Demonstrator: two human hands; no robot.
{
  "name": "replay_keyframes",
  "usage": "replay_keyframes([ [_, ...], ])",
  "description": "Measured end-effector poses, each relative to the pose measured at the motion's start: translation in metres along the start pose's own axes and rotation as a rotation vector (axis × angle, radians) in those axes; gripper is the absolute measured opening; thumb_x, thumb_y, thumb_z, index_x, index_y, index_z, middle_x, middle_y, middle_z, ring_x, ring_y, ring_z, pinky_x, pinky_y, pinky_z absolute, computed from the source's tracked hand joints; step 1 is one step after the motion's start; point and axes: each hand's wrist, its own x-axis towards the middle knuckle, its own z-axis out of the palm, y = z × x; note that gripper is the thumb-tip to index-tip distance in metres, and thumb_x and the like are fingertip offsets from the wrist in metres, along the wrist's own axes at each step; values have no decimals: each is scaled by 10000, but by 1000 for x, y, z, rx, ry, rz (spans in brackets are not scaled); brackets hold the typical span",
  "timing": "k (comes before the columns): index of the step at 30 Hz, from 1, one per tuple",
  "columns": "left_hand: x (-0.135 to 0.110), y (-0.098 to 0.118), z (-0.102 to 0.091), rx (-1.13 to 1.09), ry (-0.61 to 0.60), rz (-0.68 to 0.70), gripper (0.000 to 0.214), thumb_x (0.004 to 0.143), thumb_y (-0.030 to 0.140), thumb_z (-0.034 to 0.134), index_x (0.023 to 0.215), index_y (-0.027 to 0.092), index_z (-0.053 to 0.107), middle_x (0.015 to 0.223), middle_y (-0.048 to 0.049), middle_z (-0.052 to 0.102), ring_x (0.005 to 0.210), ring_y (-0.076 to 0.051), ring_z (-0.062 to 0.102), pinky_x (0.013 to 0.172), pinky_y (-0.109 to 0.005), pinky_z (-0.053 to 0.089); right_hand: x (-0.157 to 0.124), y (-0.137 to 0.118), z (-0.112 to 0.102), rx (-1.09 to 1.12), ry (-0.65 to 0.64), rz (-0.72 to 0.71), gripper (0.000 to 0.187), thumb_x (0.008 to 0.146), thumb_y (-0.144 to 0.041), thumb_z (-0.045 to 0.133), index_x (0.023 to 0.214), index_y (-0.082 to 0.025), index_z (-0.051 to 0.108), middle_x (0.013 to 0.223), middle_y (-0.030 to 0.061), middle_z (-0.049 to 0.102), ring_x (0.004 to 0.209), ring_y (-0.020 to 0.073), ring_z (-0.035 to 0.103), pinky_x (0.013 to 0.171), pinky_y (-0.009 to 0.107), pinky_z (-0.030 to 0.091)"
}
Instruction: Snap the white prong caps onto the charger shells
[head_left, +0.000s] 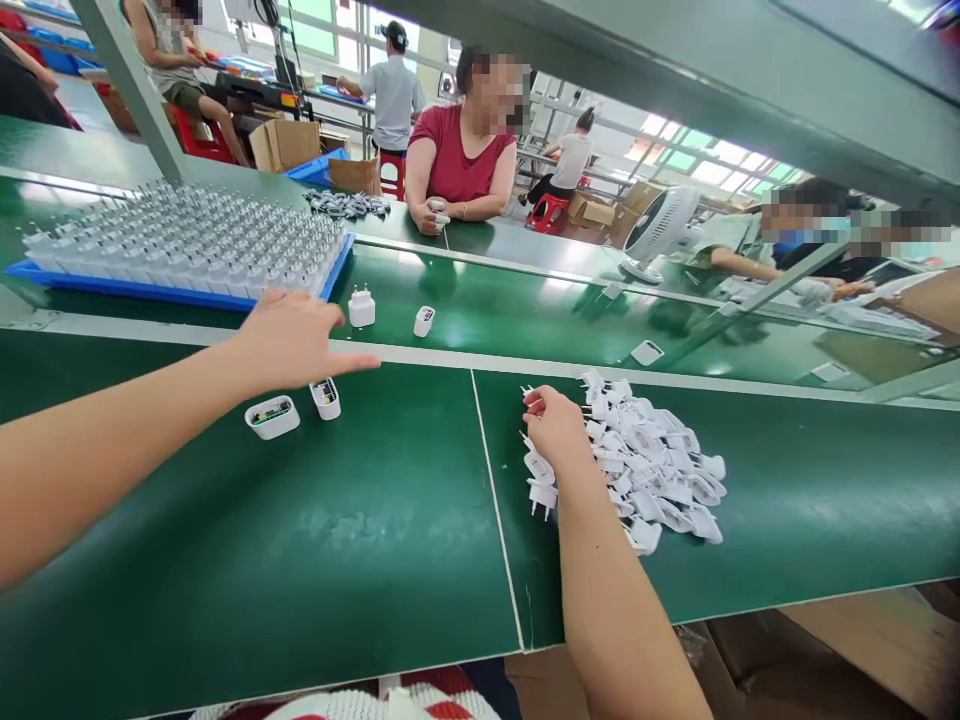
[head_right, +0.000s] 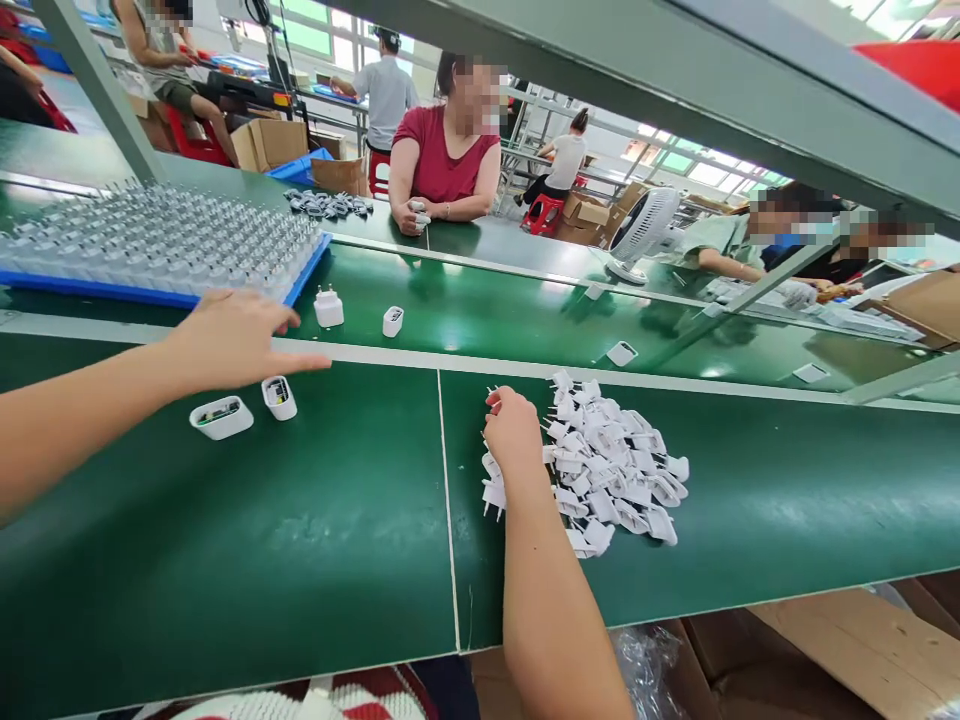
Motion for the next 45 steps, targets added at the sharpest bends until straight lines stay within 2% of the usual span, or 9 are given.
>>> replay_keyframes([
  [7, -50, 24, 19, 41, -183, 29, 390, 840, 561, 620, 926, 187, 690, 922, -155, 737, 1016, -389, 667, 995, -462, 363, -22, -36, 3, 246, 111, -196, 414, 809, -199, 581, 1198, -148, 713, 1133, 122, 682, 878, 206, 662, 854, 401, 577],
  [12, -82, 73, 27, -188, -197, 232, 388, 886, 399, 585, 1194, 182, 677, 1068, -145, 736, 1059, -346, 662, 984, -486, 411, -46, -57, 25, 462, -305, -350, 311, 873, -309, 606, 1109, -227, 791, 1205, 104, 703, 971, 215, 692, 817, 395, 590],
  [15, -106, 94, 37, -326, -194, 286, 540, 892, 265, 536, 1423, 169, 558, 1216, -139, 715, 1134, -317, 645, 978, -464, 442, -51, -62, 31, 442, -298, -389, 338, 888, -265, 584, 1161, -227, 779, 1288, 110, 681, 1058, 223, 681, 857, 412, 574],
  [18, -118, 97, 53, -486, -137, 210, 599, 931, 296, 542, 1510, 160, 468, 1332, -143, 669, 1228, -317, 599, 1029, -459, 457, -48, -60, 31, 479, -252, -324, 414, 783, -268, 718, 1190, -212, 767, 1343, 119, 637, 1018, 216, 674, 871, 423, 581],
  [22, -116, 88, 76, -694, -43, 143, 348, 977, 456, 571, 1213, 216, 661, 1235, -91, 698, 1158, -301, 595, 987, -440, 494, -43, -58, 29, 641, -229, -145, 536, 601, -199, 813, 1136, -216, 779, 1382, 121, 579, 1031, 210, 645, 738, 334, 593],
  [27, -113, 82, 88, -790, 13, 176, 291, 984, 469, 592, 1126, 237, 695, 1150, -57, 707, 1073, -272, 590, 914, -419, 503, -41, -61, 34, 965, -364, 13, 439, 681, -309, 789, 1112, -223, 780, 1171, 72, 734, 1014, 194, 670, 884, 351, 587],
  [36, -111, 82, 89, -831, 8, 179, 290, 978, 460, 608, 1100, 218, 712, 1140, -62, 710, 1059, -266, 589, 873, -409, 511, -36, -52, 37, 653, -272, -28, 471, 770, -174, 573, 1200, -247, 749, 1292, 68, 712, 1190, 254, 631, 910, 429, 571],
  [42, -111, 81, 92, -802, 58, 206, 279, 973, 437, 619, 1103, 207, 707, 1142, -72, 714, 1069, -278, 595, 923, -433, 504, -50, -88, 42, 346, -402, -548, 567, 976, -289, 563, 1541, -314, 511, 1701, 10, 357, 1494, 278, 386, 1221, 534, 351],
  [45, -112, 81, 92, -802, 63, 204, 273, 969, 428, 620, 1101, 204, 702, 1109, -73, 715, 1056, -277, 606, 911, -429, 511, -53, -98, 51, 262, -392, -670, 494, 999, -265, 567, 1491, -296, 574, 1636, 22, 472, 1446, 275, 438, 1231, 520, 346],
])
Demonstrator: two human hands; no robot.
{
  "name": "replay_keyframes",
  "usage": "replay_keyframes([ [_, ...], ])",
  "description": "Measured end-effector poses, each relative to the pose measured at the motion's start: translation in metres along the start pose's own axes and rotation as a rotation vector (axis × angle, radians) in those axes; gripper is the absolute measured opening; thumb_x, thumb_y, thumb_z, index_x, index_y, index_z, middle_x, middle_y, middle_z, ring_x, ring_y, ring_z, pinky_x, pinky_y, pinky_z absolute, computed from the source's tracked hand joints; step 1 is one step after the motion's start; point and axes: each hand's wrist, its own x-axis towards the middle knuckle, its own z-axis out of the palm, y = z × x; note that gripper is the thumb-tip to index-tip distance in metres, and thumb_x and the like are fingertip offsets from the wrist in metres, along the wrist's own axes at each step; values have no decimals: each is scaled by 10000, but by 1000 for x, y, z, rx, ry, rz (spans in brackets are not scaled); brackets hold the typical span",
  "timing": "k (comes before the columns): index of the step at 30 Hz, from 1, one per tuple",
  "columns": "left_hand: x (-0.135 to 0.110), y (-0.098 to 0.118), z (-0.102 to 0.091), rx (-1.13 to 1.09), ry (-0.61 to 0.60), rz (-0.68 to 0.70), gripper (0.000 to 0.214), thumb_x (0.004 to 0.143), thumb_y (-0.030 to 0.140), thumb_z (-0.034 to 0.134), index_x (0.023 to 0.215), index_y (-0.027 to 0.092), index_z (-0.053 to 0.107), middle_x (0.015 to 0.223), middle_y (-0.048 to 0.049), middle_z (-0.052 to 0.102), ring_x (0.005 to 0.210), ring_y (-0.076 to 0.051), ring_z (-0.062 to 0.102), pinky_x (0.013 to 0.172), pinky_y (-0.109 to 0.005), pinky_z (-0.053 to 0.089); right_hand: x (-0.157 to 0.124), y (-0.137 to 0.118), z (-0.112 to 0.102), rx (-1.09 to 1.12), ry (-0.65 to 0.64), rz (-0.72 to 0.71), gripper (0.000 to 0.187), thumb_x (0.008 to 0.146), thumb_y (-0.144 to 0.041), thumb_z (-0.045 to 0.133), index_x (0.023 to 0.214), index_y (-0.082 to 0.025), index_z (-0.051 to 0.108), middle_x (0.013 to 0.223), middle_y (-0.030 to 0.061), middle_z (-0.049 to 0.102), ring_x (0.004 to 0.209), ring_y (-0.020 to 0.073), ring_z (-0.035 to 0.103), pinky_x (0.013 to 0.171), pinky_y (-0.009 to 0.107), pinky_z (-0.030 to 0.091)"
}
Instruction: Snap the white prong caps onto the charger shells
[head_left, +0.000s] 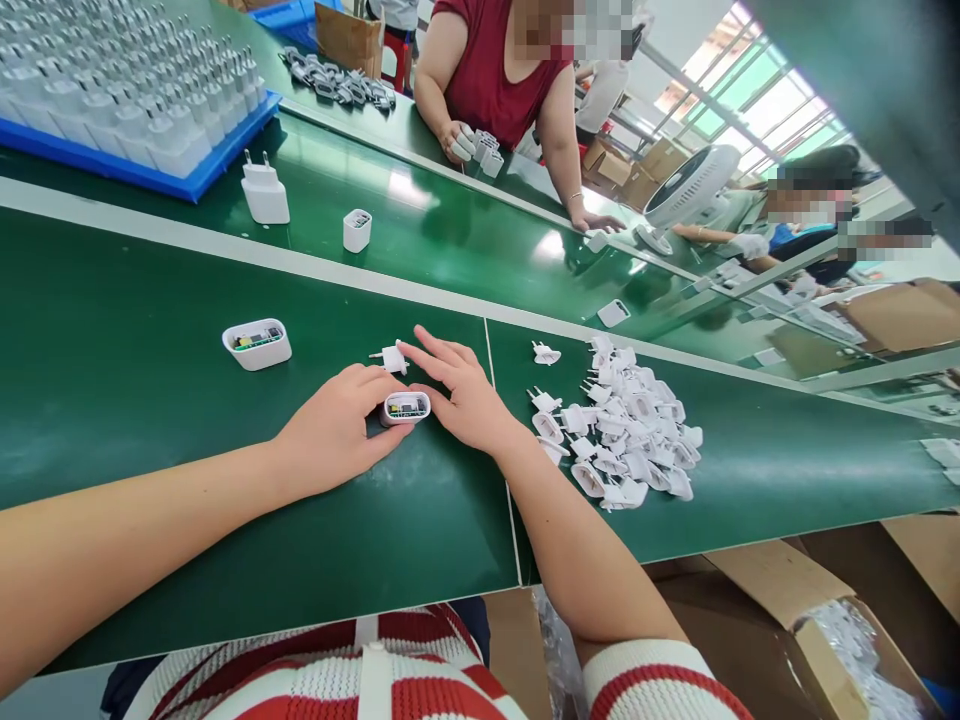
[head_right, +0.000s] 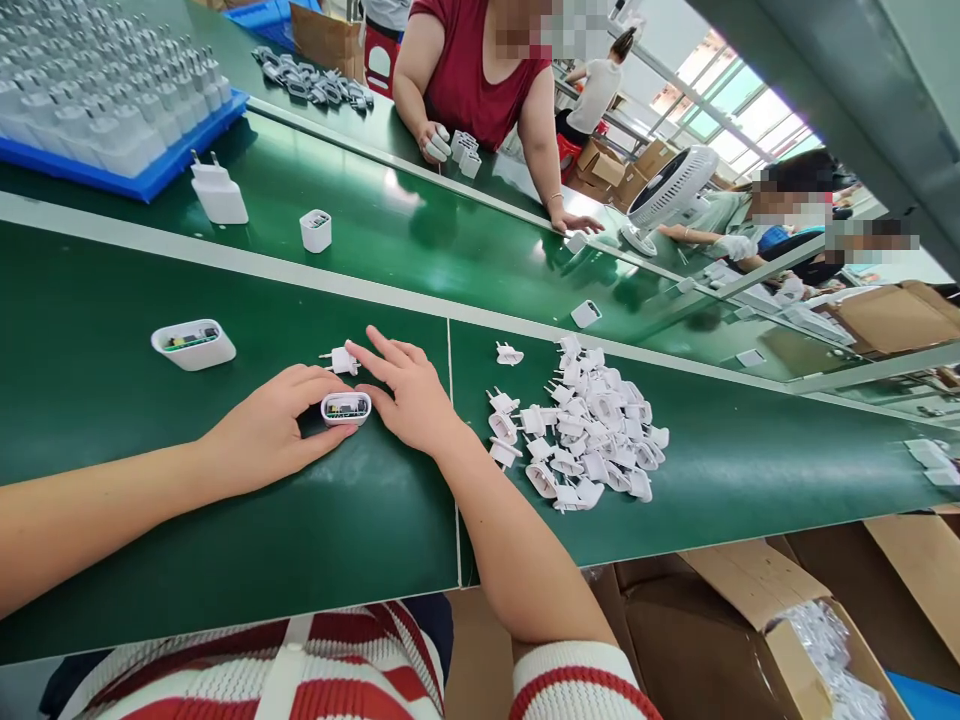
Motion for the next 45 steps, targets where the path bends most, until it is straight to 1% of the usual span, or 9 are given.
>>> replay_keyframes([
  [4, 1, 1, 1, -1, 15, 2, 262, 958, 418, 628, 1084, 199, 699, 1147, -76, 705, 1067, -274, 610, 909, -429, 521, -1, 1, 2, -50, 159, 10, 376, 911, -337, 735, 1270, -232, 703, 1331, 77, 711, 1290, 279, 575, 1147, 471, 463],
  [11, 0, 2, 1, -4, 38, 24, 247, 915, 393, 659, 1058, 194, 694, 1128, -71, 703, 1048, -265, 616, 893, -423, 533, -1, -7, 4, -108, 106, -47, 648, 983, -207, 497, 1612, -291, 365, 1760, 23, 183, 1580, 279, 291, 1279, 523, 291],
  [14, -1, 5, 0, -24, 59, 14, 241, 888, 374, 671, 1046, 195, 702, 1136, -71, 704, 1079, -266, 620, 928, -421, 532, 0, 0, 8, -65, 55, 1, 471, 1008, -271, 494, 1476, -250, 543, 1703, 55, 351, 1585, 276, 298, 1294, 532, 270],
  [19, 0, 6, -2, -43, 28, -14, 227, 892, 368, 639, 1027, 205, 720, 1047, -54, 731, 989, -257, 618, 860, -426, 539, 26, -3, -5, 7, 225, 269, 203, 970, -286, 548, 1135, -220, 647, 1233, 81, 731, 1094, 224, 694, 959, 402, 558],
  [24, -1, 3, -2, -44, 19, -3, 230, 891, 366, 624, 1020, 203, 721, 1034, -75, 736, 989, -275, 623, 879, -452, 543, 92, -26, -3, -217, 140, 525, 458, 878, -578, 702, 1091, -189, 587, 1077, 127, 729, 1009, 321, 700, 907, 481, 533],
  [27, -5, 8, -5, -96, 16, -33, 310, 860, 378, 661, 1117, 210, 704, 1115, -81, 729, 1041, -280, 634, 916, -454, 549, 116, -25, 5, -181, 141, 489, 342, 804, -372, 812, 1016, -192, 613, 1060, 139, 724, 1061, 341, 681, 944, 501, 522],
  [33, 14, 25, -58, -144, 340, -199, 361, 912, 425, 619, 1211, 232, 682, 1190, -44, 714, 1028, -237, 637, 900, -401, 535, 87, 1, -8, 84, 159, 387, 326, 788, -181, 726, 1107, -199, 664, 921, 30, 720, 875, 213, 703, 911, 438, 572],
  [39, 90, -45, -135, 180, 349, -456, 652, 916, 579, 612, 1368, 109, 593, 1346, -113, 606, 1096, -249, 544, 912, -413, 478, 16, -3, -38, 849, 124, 264, 463, 757, -313, 838, 1193, -265, 692, 1004, -1, 728, 944, 170, 723, 942, 389, 607],
  [45, 140, -122, -144, 268, 347, -441, 1138, 584, 937, 651, 1217, -6, 578, 1273, -120, 547, 1391, -404, 212, 1171, -546, 145, -22, -21, -41, 1126, 63, 232, 358, 771, -323, 863, 1118, -319, 774, 990, -8, 712, 907, 150, 669, 906, 350, 614],
])
